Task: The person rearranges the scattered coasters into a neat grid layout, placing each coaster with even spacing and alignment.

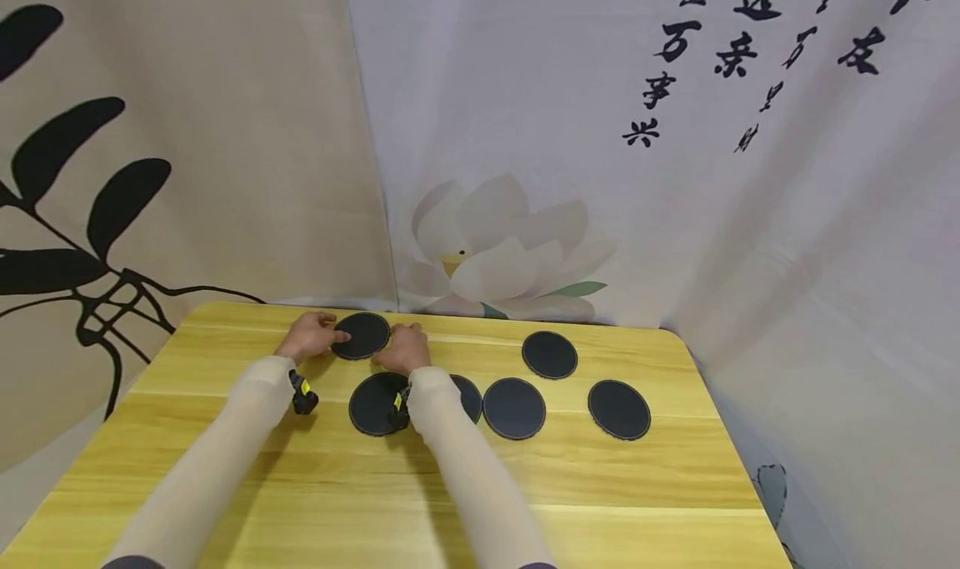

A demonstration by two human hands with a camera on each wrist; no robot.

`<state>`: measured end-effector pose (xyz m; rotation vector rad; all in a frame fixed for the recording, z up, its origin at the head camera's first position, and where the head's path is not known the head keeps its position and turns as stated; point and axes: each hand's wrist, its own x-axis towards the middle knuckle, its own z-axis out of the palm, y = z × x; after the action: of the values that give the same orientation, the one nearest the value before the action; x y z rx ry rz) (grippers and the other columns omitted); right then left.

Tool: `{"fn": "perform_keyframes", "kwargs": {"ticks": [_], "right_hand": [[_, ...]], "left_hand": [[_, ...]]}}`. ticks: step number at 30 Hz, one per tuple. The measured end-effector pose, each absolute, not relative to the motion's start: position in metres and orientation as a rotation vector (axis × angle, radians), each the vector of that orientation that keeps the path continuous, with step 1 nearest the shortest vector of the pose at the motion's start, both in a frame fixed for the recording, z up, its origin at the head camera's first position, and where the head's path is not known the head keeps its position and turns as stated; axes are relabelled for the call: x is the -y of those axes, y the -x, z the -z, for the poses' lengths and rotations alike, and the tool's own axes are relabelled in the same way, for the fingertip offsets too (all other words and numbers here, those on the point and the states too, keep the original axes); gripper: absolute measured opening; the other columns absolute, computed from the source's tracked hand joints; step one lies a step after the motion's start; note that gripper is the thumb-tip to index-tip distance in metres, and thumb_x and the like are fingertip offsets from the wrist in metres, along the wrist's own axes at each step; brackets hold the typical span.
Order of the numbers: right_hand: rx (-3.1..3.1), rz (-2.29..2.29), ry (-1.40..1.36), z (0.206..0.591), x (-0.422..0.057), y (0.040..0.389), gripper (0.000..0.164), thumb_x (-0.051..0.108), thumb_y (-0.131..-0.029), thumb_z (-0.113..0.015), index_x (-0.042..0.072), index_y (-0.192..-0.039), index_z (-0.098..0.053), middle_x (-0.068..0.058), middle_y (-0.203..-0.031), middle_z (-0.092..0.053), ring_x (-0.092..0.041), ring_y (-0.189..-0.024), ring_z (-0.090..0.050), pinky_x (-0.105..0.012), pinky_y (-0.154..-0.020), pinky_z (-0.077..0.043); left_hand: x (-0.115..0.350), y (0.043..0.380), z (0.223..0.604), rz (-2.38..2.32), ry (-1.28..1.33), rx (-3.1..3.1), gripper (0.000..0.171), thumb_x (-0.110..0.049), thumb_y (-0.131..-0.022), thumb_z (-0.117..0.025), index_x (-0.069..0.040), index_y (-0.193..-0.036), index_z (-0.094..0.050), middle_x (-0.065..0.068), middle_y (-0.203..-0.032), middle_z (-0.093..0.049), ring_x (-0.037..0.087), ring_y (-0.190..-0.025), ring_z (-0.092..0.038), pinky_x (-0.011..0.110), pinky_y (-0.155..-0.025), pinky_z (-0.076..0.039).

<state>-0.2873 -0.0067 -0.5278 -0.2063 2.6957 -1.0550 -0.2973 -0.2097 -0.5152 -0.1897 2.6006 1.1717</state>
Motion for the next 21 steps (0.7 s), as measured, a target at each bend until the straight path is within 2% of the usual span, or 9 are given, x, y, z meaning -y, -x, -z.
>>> {"fn": "perform_keyframes", "kwargs": {"ticks": [3, 12, 18, 21], "right_hand": [[-2.723, 1.011, 0.194, 0.529, 0.009, 0.287, 0.068, 0.027, -0.083, -0.084, 0.009, -0.144, -0.06, -0.018, -0.139, -0.053, -0.036, -0.129, -0.052, -0.046, -0.103, -0.053], [-2.7, 1.042, 0.135, 0.525, 0.01, 0.284, 0.068, 0.026, -0.083, -0.083, 0.009, -0.144, -0.059, -0.02, -0.14, -0.051, -0.039, -0.132, -0.048, -0.048, -0.104, -0.051], [-2.704, 1.064, 0.106, 0.527, 0.011, 0.284, 0.056, 0.027, -0.089, -0.078, 0.008, -0.139, -0.064, -0.019, -0.138, -0.056, -0.039, -0.133, -0.048, -0.048, -0.107, -0.049], [-2.709, 1.12, 0.095, 0.529, 0.011, 0.286, 0.05, 0.027, -0.091, -0.075, 0.005, -0.135, -0.066, -0.018, -0.134, -0.058, -0.038, -0.129, -0.051, -0.048, -0.106, -0.05]], "left_hand": [[0.207, 0.299, 0.515, -1.158, 0.202, -2.6, 0.067, -0.021, -0.1, -0.063, 0.008, -0.154, -0.037, 0.033, -0.155, -0.041, 0.046, -0.135, -0.051, 0.051, -0.105, -0.052], [0.203, 0.298, 0.52, -1.2, 0.265, -2.617, 0.058, -0.012, -0.098, -0.065, 0.011, -0.147, -0.046, 0.033, -0.149, -0.047, 0.045, -0.133, -0.053, 0.05, -0.106, -0.052], [0.198, 0.295, 0.519, -1.17, 0.276, -2.665, 0.054, -0.013, -0.098, -0.064, 0.011, -0.143, -0.05, 0.032, -0.145, -0.051, 0.045, -0.127, -0.057, 0.05, -0.102, -0.054], [0.196, 0.295, 0.517, -1.167, 0.289, -2.696, 0.051, -0.013, -0.097, -0.063, 0.012, -0.141, -0.053, 0.033, -0.142, -0.055, 0.042, -0.119, -0.062, 0.047, -0.096, -0.057]]}}
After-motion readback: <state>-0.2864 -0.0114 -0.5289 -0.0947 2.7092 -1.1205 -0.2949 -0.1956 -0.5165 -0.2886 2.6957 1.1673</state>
